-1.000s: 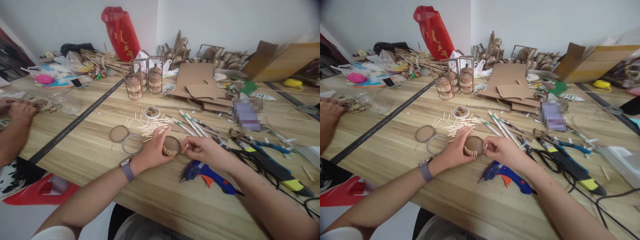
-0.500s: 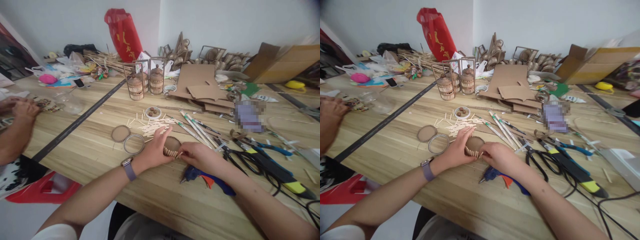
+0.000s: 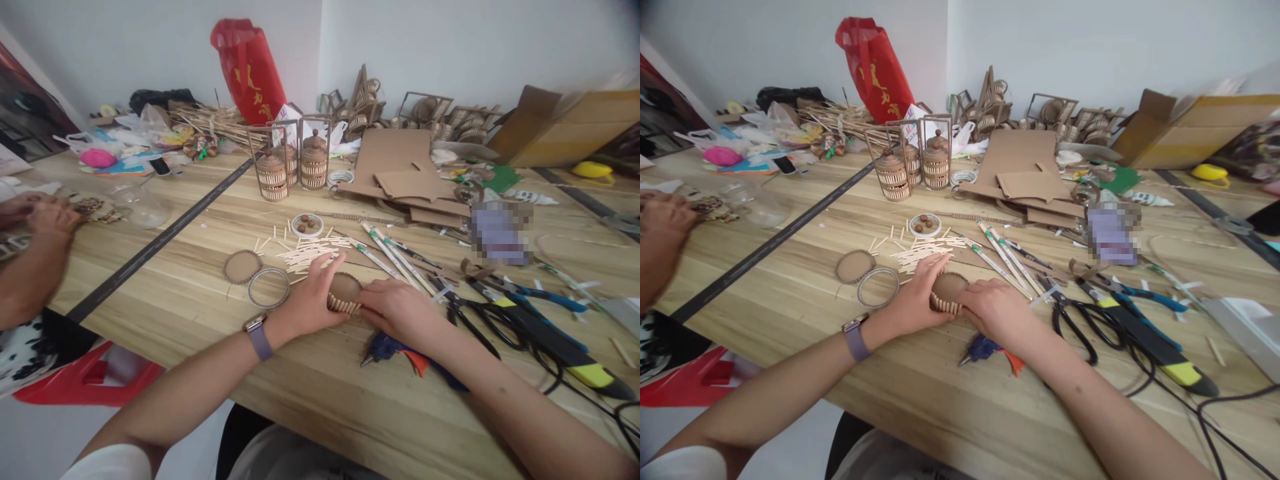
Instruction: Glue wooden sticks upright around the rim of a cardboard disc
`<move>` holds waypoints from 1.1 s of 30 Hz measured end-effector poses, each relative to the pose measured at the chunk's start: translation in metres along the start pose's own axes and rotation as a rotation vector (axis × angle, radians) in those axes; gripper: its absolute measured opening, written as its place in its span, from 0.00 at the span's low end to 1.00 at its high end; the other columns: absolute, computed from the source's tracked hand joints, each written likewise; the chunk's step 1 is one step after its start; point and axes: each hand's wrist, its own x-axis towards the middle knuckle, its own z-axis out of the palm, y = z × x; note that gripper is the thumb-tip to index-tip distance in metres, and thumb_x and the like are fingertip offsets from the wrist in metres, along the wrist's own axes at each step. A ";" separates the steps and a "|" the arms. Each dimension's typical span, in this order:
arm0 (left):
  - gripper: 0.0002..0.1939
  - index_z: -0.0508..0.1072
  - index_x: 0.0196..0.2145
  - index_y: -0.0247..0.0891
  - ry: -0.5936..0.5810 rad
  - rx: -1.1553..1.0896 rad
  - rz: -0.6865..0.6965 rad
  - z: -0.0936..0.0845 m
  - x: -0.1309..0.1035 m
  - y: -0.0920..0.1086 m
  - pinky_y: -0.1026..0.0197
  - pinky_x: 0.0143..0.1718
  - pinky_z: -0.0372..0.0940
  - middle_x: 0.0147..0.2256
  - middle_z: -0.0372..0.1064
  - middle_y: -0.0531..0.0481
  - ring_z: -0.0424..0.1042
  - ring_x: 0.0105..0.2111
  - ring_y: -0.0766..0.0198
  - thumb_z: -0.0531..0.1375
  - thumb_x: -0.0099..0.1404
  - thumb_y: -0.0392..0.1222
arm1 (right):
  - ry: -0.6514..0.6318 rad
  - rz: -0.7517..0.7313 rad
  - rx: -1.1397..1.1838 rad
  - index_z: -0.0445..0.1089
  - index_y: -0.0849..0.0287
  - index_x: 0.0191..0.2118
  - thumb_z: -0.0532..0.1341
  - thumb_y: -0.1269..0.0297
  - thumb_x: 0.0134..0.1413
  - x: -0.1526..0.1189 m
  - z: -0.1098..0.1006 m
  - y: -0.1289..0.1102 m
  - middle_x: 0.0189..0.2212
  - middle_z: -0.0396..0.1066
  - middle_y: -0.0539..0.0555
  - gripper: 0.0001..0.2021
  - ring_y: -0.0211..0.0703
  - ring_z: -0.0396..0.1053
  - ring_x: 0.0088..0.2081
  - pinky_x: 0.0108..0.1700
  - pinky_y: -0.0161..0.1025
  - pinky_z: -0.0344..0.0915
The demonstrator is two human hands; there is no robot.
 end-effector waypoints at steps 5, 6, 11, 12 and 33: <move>0.56 0.41 0.66 0.44 -0.011 0.014 -0.011 0.000 0.000 0.001 0.40 0.64 0.50 0.64 0.42 0.36 0.45 0.65 0.47 0.70 0.48 0.38 | 0.004 -0.019 0.008 0.73 0.58 0.32 0.55 0.67 0.61 -0.001 0.000 0.000 0.29 0.74 0.55 0.11 0.45 0.68 0.34 0.36 0.38 0.58; 0.56 0.41 0.66 0.44 -0.017 0.015 -0.017 0.000 0.000 0.001 0.40 0.64 0.50 0.64 0.42 0.36 0.45 0.65 0.46 0.70 0.48 0.38 | 0.006 -0.021 0.011 0.73 0.58 0.31 0.55 0.67 0.61 0.000 0.000 0.001 0.29 0.74 0.55 0.11 0.45 0.68 0.34 0.36 0.38 0.58; 0.59 0.40 0.66 0.47 -0.039 -0.011 -0.043 0.000 -0.002 0.001 0.38 0.63 0.49 0.65 0.40 0.37 0.44 0.65 0.44 0.72 0.47 0.40 | 0.018 -0.037 0.026 0.73 0.58 0.32 0.53 0.65 0.63 0.000 0.001 0.002 0.28 0.73 0.55 0.13 0.44 0.68 0.34 0.36 0.38 0.57; 0.59 0.40 0.66 0.48 -0.042 -0.017 -0.048 0.000 -0.002 0.001 0.38 0.63 0.49 0.65 0.40 0.37 0.44 0.66 0.43 0.72 0.46 0.40 | 0.022 -0.037 0.028 0.73 0.58 0.32 0.53 0.65 0.63 0.000 0.001 0.002 0.28 0.73 0.55 0.13 0.44 0.67 0.33 0.36 0.38 0.57; 0.59 0.40 0.66 0.45 -0.044 0.000 -0.019 -0.003 0.001 -0.002 0.40 0.63 0.50 0.64 0.42 0.36 0.45 0.66 0.46 0.73 0.47 0.41 | 0.004 -0.023 0.036 0.74 0.59 0.35 0.57 0.69 0.60 0.001 0.000 0.000 0.30 0.73 0.56 0.08 0.47 0.70 0.35 0.36 0.39 0.62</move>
